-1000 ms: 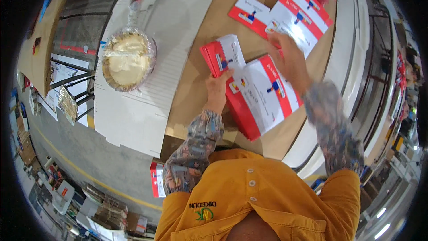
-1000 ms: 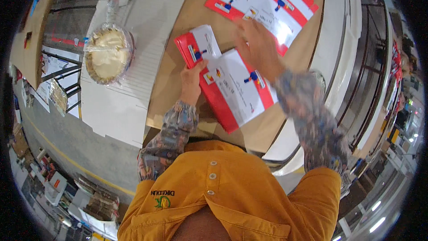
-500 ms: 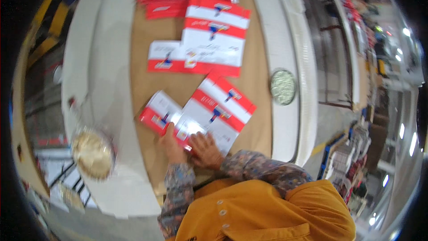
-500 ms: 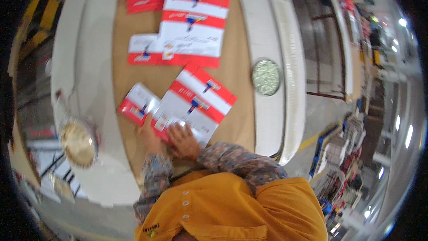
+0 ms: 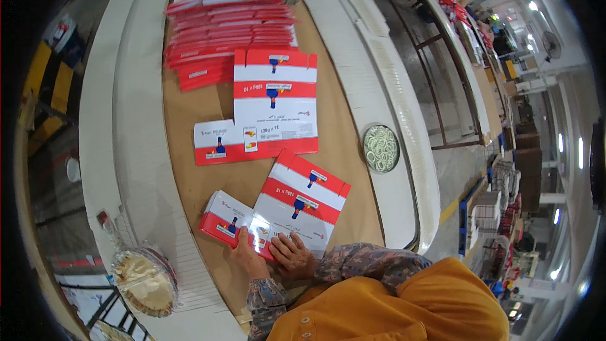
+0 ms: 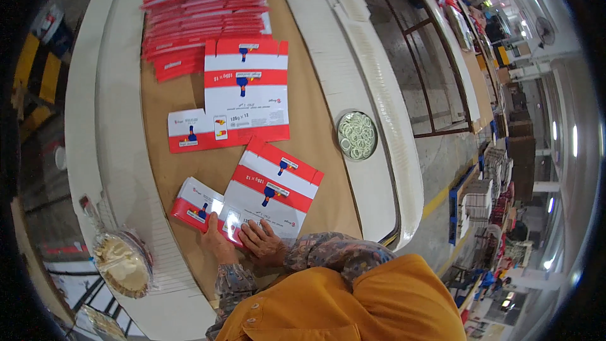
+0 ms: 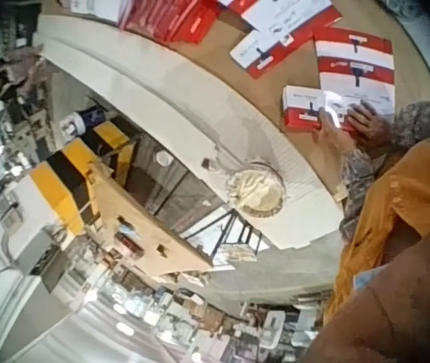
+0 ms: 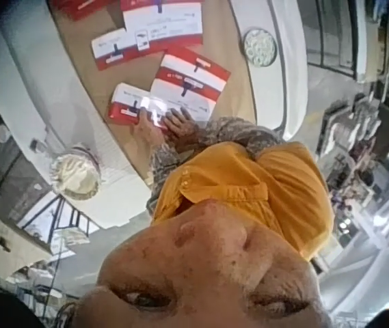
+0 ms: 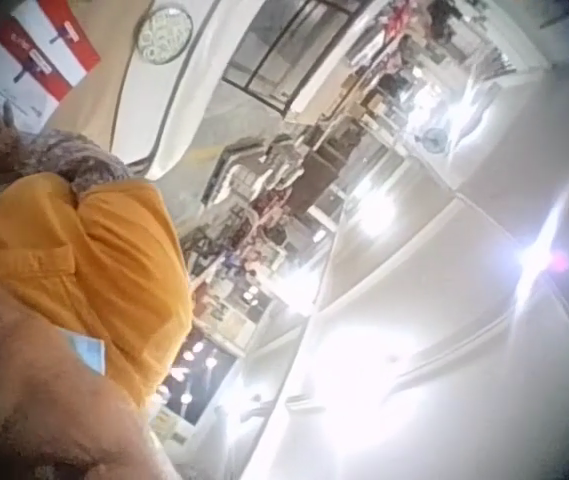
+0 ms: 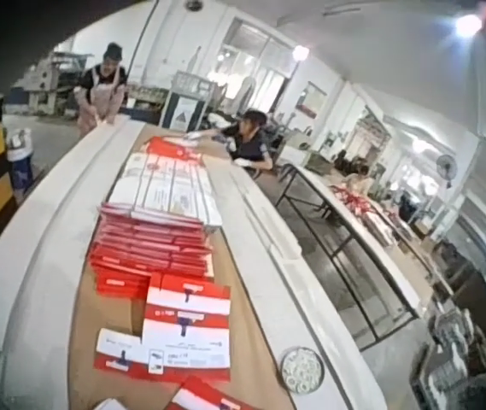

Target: Move boxes and then sort and count paper fans at a table.

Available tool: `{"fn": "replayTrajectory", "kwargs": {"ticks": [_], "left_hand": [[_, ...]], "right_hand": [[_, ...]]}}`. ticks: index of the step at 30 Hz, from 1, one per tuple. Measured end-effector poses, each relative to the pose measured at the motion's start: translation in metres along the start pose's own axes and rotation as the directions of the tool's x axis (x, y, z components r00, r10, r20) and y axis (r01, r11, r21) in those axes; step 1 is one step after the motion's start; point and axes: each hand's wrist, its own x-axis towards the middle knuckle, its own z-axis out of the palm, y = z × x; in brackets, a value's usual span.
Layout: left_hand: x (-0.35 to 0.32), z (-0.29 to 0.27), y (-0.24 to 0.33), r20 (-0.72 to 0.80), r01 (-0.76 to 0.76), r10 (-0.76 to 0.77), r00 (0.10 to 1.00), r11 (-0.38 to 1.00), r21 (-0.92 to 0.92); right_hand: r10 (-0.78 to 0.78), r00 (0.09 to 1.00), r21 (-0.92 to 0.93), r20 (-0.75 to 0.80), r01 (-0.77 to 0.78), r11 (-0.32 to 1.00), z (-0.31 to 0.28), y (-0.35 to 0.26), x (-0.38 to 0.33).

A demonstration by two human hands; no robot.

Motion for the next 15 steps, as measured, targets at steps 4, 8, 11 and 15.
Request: {"fn": "replayTrajectory", "kwargs": {"ticks": [4,8,11,15], "left_hand": [[0.002,-0.009,0.002,0.163,0.075,-0.063,0.985,0.995,-0.065],[0.005,-0.026,-0.009,0.344,0.076,-0.081,0.936,0.997,0.027],[0.003,-0.026,-0.022,0.382,0.056,-0.068,0.922,0.998,0.042],[0.000,-0.028,-0.029,0.341,0.024,-0.035,0.939,0.999,0.037]], "right_hand": [[0.033,0.970,0.234,0.240,-0.091,0.968,-0.025,0.007,0.006],[-0.028,0.999,0.426,-0.046,0.045,0.904,-0.044,0.013,0.093],[-0.124,0.963,0.384,-0.241,0.212,0.898,-0.011,0.004,0.172],[-0.158,0.984,0.306,-0.084,0.176,0.936,0.045,-0.006,0.214]]}}
